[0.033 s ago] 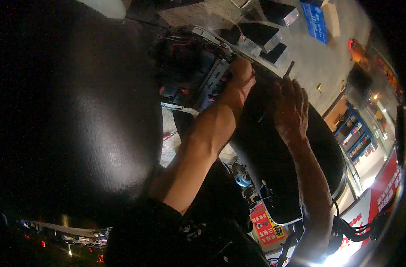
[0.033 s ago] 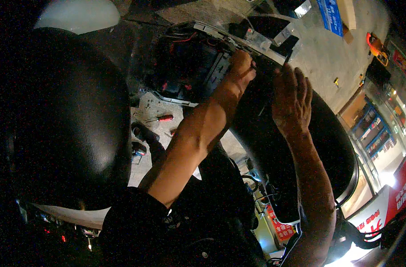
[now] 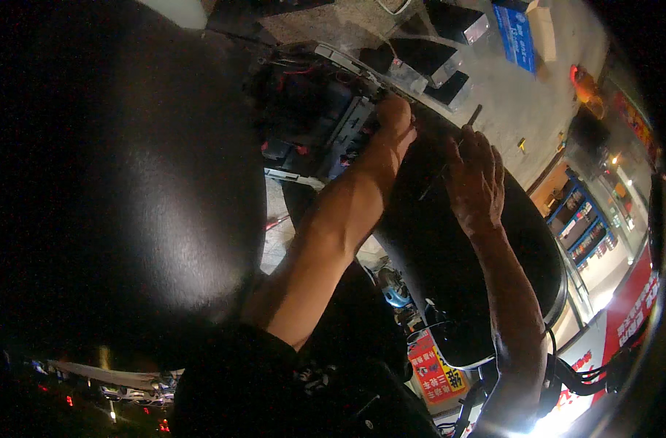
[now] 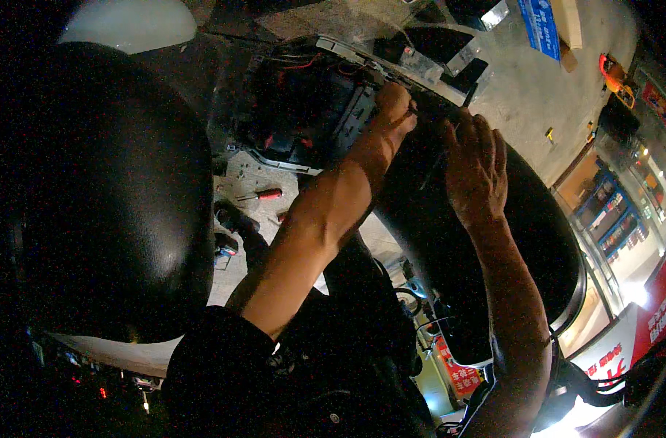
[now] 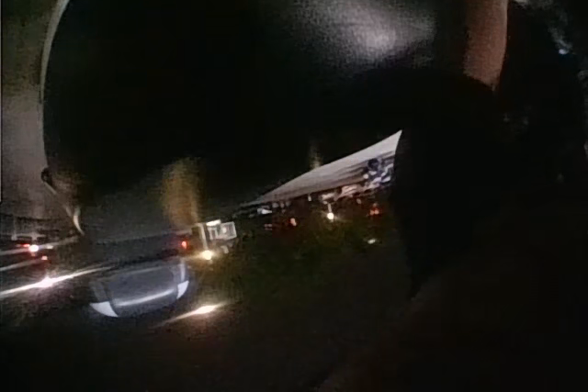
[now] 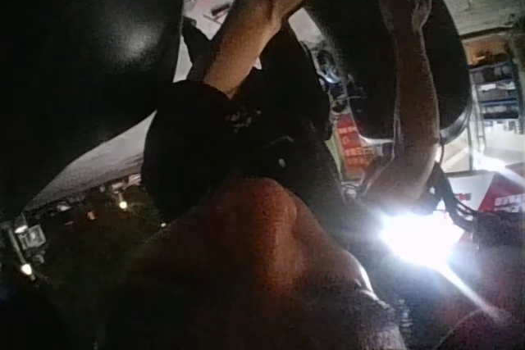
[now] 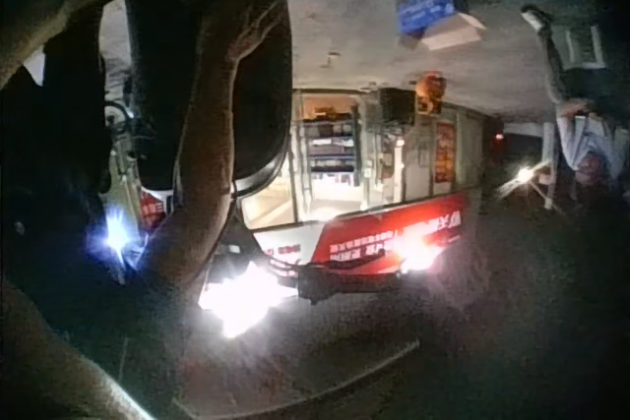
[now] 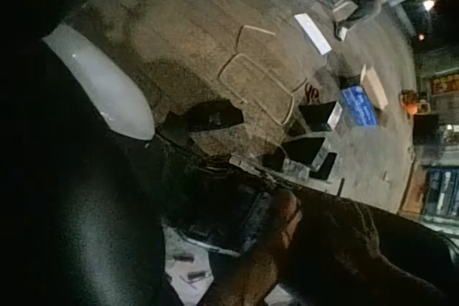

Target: The person works on the battery compartment of a scooter, connecting wires and tightening terminals with a screwdriver. The person removes a floor mat, kneels to access the battery, and uses a screwdriver to secure connections.

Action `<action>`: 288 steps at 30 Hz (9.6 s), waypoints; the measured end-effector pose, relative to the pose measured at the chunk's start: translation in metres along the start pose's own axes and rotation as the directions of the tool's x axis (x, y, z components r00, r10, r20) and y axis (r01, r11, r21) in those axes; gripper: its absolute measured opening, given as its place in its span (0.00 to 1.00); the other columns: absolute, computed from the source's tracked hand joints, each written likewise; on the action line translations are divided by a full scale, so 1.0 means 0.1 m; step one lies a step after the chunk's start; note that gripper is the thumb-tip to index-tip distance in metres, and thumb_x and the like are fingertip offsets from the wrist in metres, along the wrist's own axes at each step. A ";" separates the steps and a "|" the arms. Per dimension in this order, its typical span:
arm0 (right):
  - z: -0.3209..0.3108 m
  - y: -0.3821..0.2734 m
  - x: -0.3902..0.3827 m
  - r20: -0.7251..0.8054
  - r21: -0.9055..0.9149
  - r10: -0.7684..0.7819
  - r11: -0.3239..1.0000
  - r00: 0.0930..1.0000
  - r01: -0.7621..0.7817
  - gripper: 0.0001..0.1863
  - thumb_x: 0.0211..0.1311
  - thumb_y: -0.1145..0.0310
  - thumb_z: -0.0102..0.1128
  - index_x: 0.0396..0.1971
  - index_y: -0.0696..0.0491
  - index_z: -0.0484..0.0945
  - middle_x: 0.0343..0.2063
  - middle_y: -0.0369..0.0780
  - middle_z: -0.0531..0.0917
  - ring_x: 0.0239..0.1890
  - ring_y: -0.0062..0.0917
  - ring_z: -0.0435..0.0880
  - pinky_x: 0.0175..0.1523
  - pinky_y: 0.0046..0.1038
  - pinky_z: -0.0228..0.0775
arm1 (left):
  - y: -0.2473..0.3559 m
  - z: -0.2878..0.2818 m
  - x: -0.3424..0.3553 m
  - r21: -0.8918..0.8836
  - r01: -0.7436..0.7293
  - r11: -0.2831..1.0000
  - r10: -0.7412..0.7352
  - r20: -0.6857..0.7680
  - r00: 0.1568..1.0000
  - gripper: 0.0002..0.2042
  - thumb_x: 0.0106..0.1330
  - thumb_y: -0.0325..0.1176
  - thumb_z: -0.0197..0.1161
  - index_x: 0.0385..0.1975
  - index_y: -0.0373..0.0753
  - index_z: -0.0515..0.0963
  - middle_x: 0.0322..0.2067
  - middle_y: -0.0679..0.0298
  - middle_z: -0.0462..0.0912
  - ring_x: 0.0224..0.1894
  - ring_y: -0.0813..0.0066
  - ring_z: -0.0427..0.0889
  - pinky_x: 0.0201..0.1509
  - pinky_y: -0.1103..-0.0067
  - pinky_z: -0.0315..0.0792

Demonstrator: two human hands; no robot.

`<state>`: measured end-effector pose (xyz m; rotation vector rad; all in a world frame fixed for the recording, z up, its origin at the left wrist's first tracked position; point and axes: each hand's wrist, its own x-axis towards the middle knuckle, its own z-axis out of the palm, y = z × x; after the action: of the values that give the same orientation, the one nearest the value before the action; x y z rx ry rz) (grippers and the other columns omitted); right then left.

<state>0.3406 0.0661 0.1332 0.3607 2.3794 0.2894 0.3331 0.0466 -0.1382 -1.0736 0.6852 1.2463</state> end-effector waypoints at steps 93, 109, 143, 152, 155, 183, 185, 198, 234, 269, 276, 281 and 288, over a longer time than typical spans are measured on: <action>0.16 -0.02 0.04 -0.121 0.631 0.563 0.680 0.818 -0.374 0.11 0.58 0.63 0.64 0.37 0.54 0.81 0.32 0.44 0.82 0.35 0.35 0.82 0.42 0.31 0.75 | -0.02 -0.05 0.15 0.100 -0.034 0.994 0.039 -0.046 0.998 0.19 0.73 0.44 0.42 0.26 0.36 0.71 0.16 0.58 0.72 0.15 0.67 0.68 0.17 0.71 0.60; 0.14 0.05 -0.07 -0.187 0.420 0.221 0.899 0.957 -0.125 0.17 0.52 0.64 0.68 0.40 0.57 0.79 0.42 0.48 0.78 0.44 0.43 0.77 0.52 0.39 0.70 | -0.14 0.01 0.11 0.135 -0.012 0.991 0.035 -0.172 0.985 0.18 0.72 0.44 0.46 0.28 0.36 0.73 0.19 0.58 0.74 0.18 0.64 0.71 0.21 0.70 0.68; 0.26 -0.09 0.20 0.702 0.558 0.554 -0.037 0.447 -0.829 0.18 0.62 0.61 0.63 0.18 0.56 0.75 0.17 0.41 0.79 0.19 0.26 0.75 0.25 0.36 0.68 | 0.09 -0.03 0.07 0.029 0.019 0.999 -0.016 -0.112 0.994 0.14 0.65 0.40 0.58 0.43 0.38 0.76 0.41 0.56 0.78 0.40 0.59 0.76 0.38 0.66 0.70; 0.18 0.00 0.07 0.000 0.548 0.374 0.776 0.927 -0.313 0.14 0.62 0.60 0.61 0.29 0.57 0.82 0.21 0.43 0.81 0.26 0.35 0.82 0.38 0.34 0.76 | 0.06 0.01 -0.03 0.016 0.020 1.000 -0.018 -0.136 0.991 0.13 0.66 0.40 0.55 0.40 0.37 0.76 0.35 0.55 0.78 0.32 0.60 0.75 0.31 0.66 0.68; 0.37 -0.13 0.13 0.565 0.654 0.628 0.055 0.535 -0.755 0.17 0.63 0.58 0.60 0.21 0.56 0.81 0.16 0.41 0.78 0.24 0.32 0.81 0.36 0.34 0.75 | 0.08 0.00 -0.08 -0.006 0.007 1.000 -0.008 -0.137 0.991 0.12 0.67 0.40 0.54 0.39 0.37 0.76 0.34 0.55 0.78 0.30 0.60 0.75 0.29 0.66 0.67; 0.08 -0.01 0.06 -0.086 0.478 0.217 0.865 0.972 -0.151 0.13 0.57 0.62 0.65 0.34 0.56 0.82 0.31 0.42 0.83 0.32 0.38 0.81 0.38 0.33 0.75 | 0.04 -0.13 0.27 0.325 -0.024 0.945 0.095 -0.205 0.974 0.21 0.71 0.49 0.48 0.34 0.36 0.79 0.30 0.54 0.82 0.30 0.62 0.80 0.32 0.65 0.73; 0.15 -0.09 0.14 0.240 0.566 0.482 0.636 0.842 -0.525 0.13 0.62 0.60 0.62 0.32 0.57 0.82 0.23 0.42 0.82 0.25 0.35 0.81 0.33 0.32 0.73 | 0.01 -0.14 0.31 0.148 -0.026 0.989 0.040 -0.092 0.995 0.23 0.72 0.50 0.46 0.32 0.37 0.79 0.29 0.54 0.82 0.27 0.63 0.79 0.26 0.65 0.70; 0.12 -0.17 0.23 0.478 0.736 0.574 0.151 0.665 -0.660 0.21 0.69 0.58 0.53 0.22 0.59 0.74 0.15 0.41 0.74 0.17 0.24 0.69 0.26 0.33 0.63 | -0.01 -0.03 0.01 -0.034 0.056 0.998 -0.057 -0.006 0.998 0.12 0.71 0.44 0.49 0.33 0.42 0.72 0.30 0.59 0.76 0.20 0.64 0.67 0.21 0.68 0.62; -0.61 -0.46 1.31 -0.095 0.831 0.105 0.556 0.990 0.021 0.08 0.62 0.76 0.53 0.39 0.60 0.79 0.30 0.51 0.82 0.29 0.35 0.83 0.34 0.33 0.74 | 1.48 -0.45 -0.90 -0.338 -0.343 0.877 0.403 0.125 0.907 0.12 0.70 0.42 0.52 0.30 0.42 0.72 0.20 0.66 0.70 0.17 0.76 0.62 0.20 0.80 0.56; -0.71 -0.34 1.21 -0.140 0.775 0.203 0.632 0.969 -0.021 0.27 0.57 0.74 0.57 0.58 0.55 0.66 0.50 0.50 0.75 0.50 0.41 0.76 0.54 0.40 0.68 | 1.33 -0.48 -0.29 -0.301 -0.243 0.922 0.218 -0.117 0.969 0.10 0.64 0.35 0.49 0.20 0.44 0.68 0.17 0.64 0.70 0.14 0.71 0.64 0.17 0.75 0.59; -0.70 -0.16 1.57 -0.285 -0.044 -0.551 0.825 0.784 0.563 0.30 0.47 0.75 0.65 0.55 0.46 0.73 0.48 0.46 0.77 0.55 0.35 0.75 0.62 0.44 0.61 | 1.45 -0.31 -0.46 -0.391 -0.212 0.896 0.184 -0.108 0.977 0.09 0.64 0.37 0.49 0.23 0.43 0.68 0.18 0.64 0.72 0.14 0.71 0.67 0.15 0.73 0.61; -0.86 -0.19 1.87 0.199 0.040 -0.615 0.783 0.763 0.621 0.15 0.54 0.65 0.58 0.43 0.49 0.79 0.27 0.40 0.85 0.41 0.33 0.85 0.56 0.36 0.70 | 1.60 -0.08 -0.81 -0.467 -0.274 0.841 0.180 -0.237 0.955 0.12 0.62 0.36 0.55 0.17 0.46 0.64 0.10 0.68 0.64 0.07 0.74 0.59 0.11 0.77 0.57; -0.84 -0.19 1.95 0.247 0.567 -0.468 0.780 0.849 0.265 0.12 0.60 0.70 0.57 0.43 0.53 0.81 0.28 0.49 0.84 0.31 0.38 0.84 0.37 0.35 0.75 | 1.54 -0.28 -0.78 -0.408 -0.340 0.847 0.336 -0.084 0.938 0.09 0.61 0.35 0.56 0.21 0.46 0.66 0.11 0.72 0.60 0.09 0.76 0.56 0.13 0.80 0.56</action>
<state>0.1407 0.1045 0.0689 0.1493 2.0440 -0.5785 0.1706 -0.0150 -0.1202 -1.3464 0.6479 1.7520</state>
